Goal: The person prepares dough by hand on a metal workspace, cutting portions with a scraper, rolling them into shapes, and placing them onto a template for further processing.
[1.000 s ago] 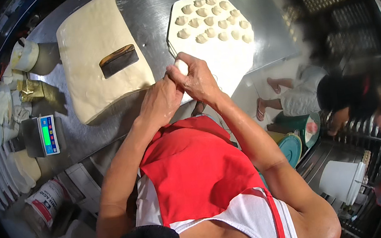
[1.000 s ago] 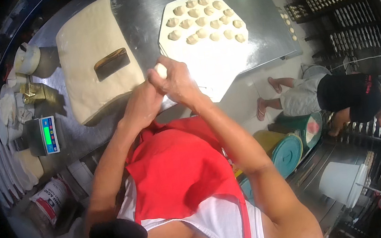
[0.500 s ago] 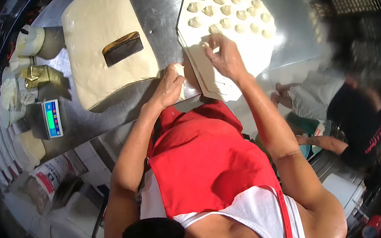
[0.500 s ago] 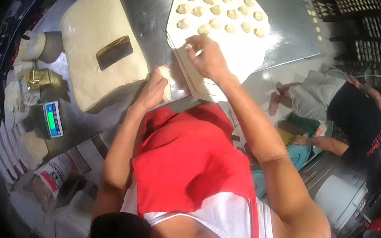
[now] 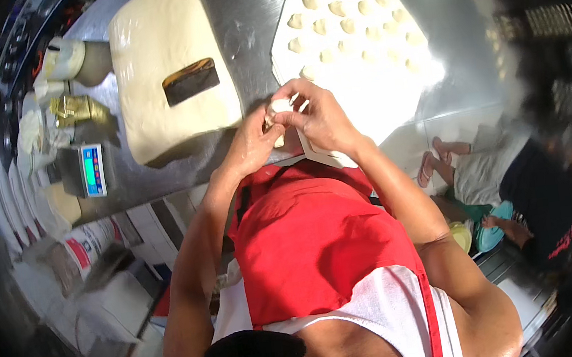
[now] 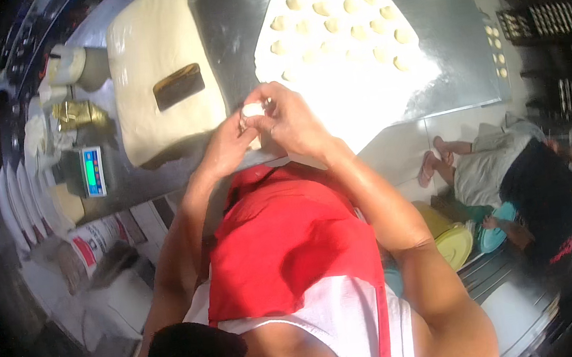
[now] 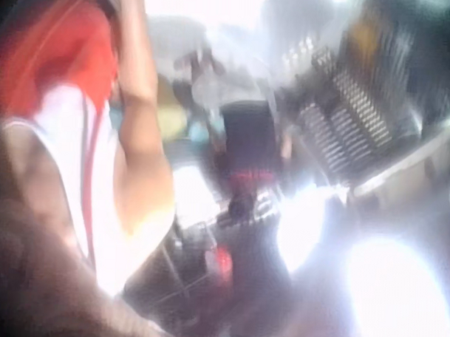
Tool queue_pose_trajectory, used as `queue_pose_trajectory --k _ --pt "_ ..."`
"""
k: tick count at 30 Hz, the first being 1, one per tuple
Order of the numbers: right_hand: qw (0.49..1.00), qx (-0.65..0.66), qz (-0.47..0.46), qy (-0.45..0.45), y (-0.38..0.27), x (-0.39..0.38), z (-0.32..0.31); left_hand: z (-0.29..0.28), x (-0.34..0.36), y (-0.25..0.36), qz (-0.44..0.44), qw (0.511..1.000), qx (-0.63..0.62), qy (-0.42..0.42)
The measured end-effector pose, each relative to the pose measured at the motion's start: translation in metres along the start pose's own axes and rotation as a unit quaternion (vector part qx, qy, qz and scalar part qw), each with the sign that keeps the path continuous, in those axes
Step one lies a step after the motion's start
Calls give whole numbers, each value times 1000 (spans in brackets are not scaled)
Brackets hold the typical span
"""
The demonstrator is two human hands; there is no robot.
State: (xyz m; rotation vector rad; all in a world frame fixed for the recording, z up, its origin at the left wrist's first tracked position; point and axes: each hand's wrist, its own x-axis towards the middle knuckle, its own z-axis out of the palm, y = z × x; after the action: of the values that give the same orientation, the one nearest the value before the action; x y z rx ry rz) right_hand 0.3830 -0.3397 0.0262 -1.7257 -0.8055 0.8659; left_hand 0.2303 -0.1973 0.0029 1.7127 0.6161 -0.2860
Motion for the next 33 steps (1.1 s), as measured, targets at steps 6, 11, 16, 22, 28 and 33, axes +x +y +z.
queue_pose_trajectory --k 6,11,16,22,28,33 --pt "991 -71 109 39 -19 -15 8 -3 5 5 161 977 141 11" --pt "980 -57 78 172 -39 -21 20 7 -3 42 215 963 160 17" --pt "961 -183 54 201 -52 -19 39 12 29 5 192 948 253 -33" --pt "994 -8 53 91 -56 -41 33 15 80 5 140 974 176 1" --pt "949 -139 102 263 62 -17 -80 22 52 11 7 999 0 -34" --pt "949 -200 73 232 83 -4 -82 34 48 8 35 999 -27 13"
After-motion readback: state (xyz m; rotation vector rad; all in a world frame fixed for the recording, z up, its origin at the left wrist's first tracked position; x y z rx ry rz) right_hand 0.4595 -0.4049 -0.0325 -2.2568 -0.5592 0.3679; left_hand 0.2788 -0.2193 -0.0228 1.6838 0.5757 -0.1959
